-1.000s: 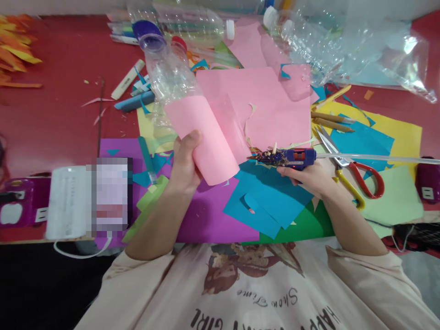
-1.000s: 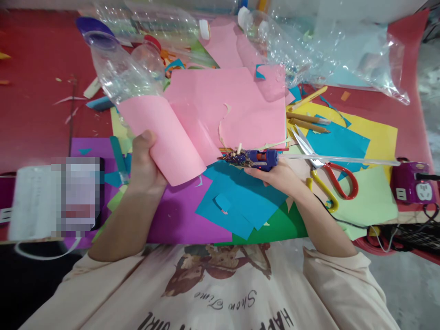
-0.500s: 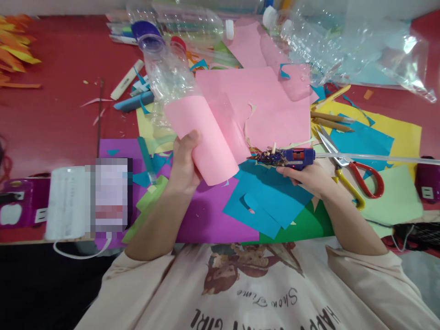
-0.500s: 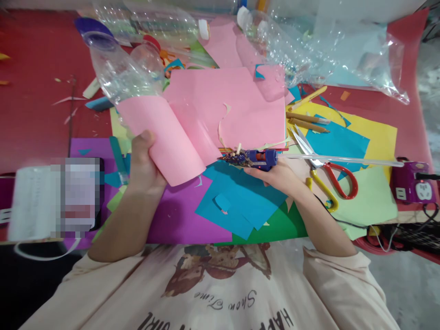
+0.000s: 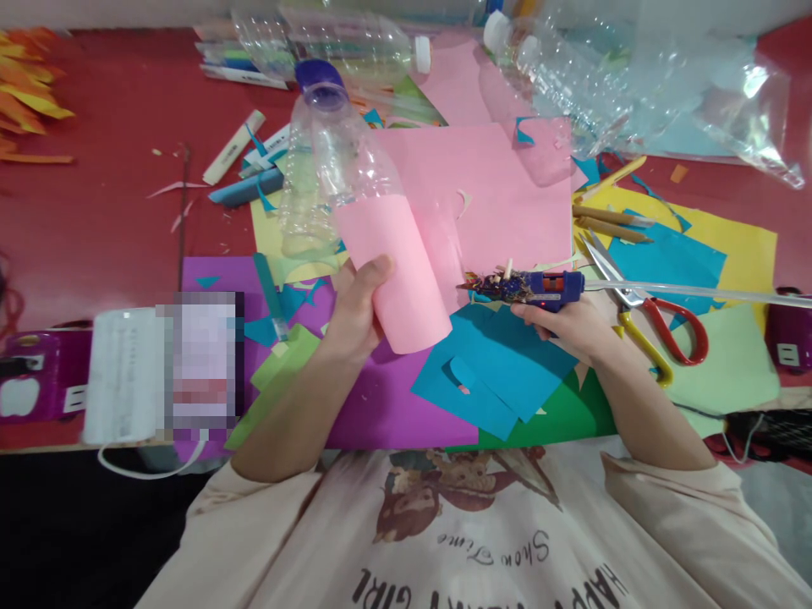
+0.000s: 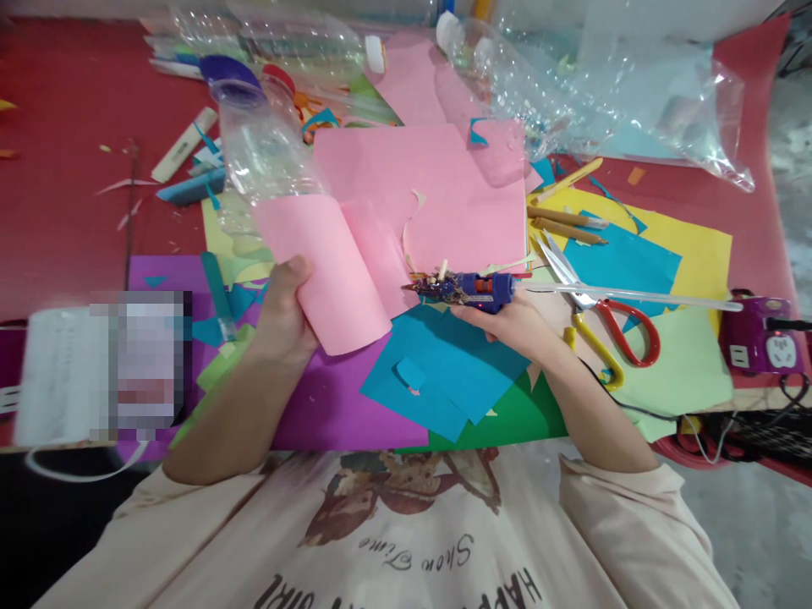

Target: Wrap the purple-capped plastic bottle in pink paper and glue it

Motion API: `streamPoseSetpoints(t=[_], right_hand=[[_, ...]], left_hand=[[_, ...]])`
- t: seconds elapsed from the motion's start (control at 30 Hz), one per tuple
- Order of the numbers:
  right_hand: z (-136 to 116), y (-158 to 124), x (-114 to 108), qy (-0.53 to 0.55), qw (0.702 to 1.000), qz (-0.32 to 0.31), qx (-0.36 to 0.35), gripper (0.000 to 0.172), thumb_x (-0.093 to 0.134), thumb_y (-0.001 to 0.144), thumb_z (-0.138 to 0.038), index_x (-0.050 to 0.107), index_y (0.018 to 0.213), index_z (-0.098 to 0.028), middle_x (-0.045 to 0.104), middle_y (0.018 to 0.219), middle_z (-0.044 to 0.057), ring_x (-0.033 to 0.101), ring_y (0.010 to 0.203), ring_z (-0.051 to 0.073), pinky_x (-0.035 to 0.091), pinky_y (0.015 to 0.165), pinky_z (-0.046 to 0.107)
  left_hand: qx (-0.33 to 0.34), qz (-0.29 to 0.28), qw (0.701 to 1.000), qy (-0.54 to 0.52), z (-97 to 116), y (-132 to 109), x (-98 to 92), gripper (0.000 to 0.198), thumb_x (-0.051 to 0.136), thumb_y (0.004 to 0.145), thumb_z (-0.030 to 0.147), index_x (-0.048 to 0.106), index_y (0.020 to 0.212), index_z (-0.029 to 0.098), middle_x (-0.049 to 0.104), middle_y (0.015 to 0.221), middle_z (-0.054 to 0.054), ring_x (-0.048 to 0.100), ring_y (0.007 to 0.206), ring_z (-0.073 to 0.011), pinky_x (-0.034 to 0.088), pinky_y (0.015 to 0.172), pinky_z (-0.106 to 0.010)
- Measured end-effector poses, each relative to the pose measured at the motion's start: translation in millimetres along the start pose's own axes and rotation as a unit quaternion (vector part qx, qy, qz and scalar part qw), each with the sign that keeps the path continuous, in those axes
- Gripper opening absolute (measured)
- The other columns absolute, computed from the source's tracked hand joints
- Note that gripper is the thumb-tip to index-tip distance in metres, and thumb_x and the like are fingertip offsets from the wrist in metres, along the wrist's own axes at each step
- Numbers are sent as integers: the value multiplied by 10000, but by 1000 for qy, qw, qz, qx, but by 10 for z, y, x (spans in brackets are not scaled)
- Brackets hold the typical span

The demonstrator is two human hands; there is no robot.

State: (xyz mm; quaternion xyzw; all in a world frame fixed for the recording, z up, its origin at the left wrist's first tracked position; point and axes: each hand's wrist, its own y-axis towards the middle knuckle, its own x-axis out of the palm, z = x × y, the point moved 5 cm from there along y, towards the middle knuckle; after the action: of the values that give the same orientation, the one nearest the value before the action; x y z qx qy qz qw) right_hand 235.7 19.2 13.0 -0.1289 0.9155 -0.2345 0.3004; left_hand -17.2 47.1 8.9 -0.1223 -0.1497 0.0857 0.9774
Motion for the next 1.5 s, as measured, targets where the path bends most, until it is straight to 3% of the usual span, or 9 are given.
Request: streamPoseSetpoints(t=[0.23,0.57,0.83,1.03,1.17,1.27,1.37,1.4,1.5], right_hand=[[35,16,-26,-4,999,34,18,470,639,709,-605,511,492,-208,526,431,-1,503,456,135,430,540,298],[115,50,-84,-6,998,63,-7,394,594,780,-542,564,562,-215,559,481,2,536,494,146,443,557,288],[24,6,-46,12,999,30,18,455,651,722,-568,503,498,-201,521,435,-5,487,439,119,412,500,275],[-10,-52,-188,145,989,-12,-17,244,678,742,-399,627,723,-161,575,490,5,516,451,121,398,477,276],[116,-194,-584,248,962,111,-1,131,665,729,-260,582,676,-174,602,510,28,521,424,105,336,440,286],[383,-387,-1026,294,910,288,45,170,766,619,-211,630,720,-198,618,571,4,533,431,95,378,493,332],[686,-600,-1448,274,861,411,123,117,772,639,-257,669,674,-212,625,562,12,545,446,84,328,494,358],[764,-659,-1576,252,850,440,142,110,759,661,-274,669,654,-211,613,535,12,539,441,80,307,492,366],[956,-716,-1836,136,858,433,240,224,681,757,-357,641,601,-202,569,447,31,518,408,94,282,490,380]], left_hand=[[-10,-17,1000,-18,-47,-26,43,471,783,542,473,603,888,210,646,793,-40,630,677,-202,522,578,-316],[-17,-69,997,5,-94,-48,65,447,744,598,497,630,936,228,665,808,-57,659,783,-268,545,608,-352],[-4,-31,1000,-7,-23,-32,49,488,766,550,500,589,908,219,650,799,-50,655,751,-245,534,606,-342],[1,8,1000,-9,-22,21,-33,453,761,559,535,590,844,227,651,758,-33,652,762,-237,507,576,-324],[-9,-6,1000,-11,-49,21,-30,466,753,565,547,588,861,228,651,769,-29,660,785,-257,511,596,-346],[-12,-6,1000,-18,-52,0,-22,479,759,557,543,592,874,226,653,793,-44,658,774,-258,517,590,-352],[-6,-6,1000,-20,-39,-15,-12,456,763,570,524,591,864,221,649,806,-52,648,761,-246,515,587,-343],[-6,-5,1000,-24,-36,-16,-9,451,768,565,516,593,856,218,645,800,-51,641,743,-237,513,582,-337],[-10,-2,999,-44,-39,-13,2,452,794,535,476,606,848,209,636,793,-40,618,696,-201,514,572,-314]])
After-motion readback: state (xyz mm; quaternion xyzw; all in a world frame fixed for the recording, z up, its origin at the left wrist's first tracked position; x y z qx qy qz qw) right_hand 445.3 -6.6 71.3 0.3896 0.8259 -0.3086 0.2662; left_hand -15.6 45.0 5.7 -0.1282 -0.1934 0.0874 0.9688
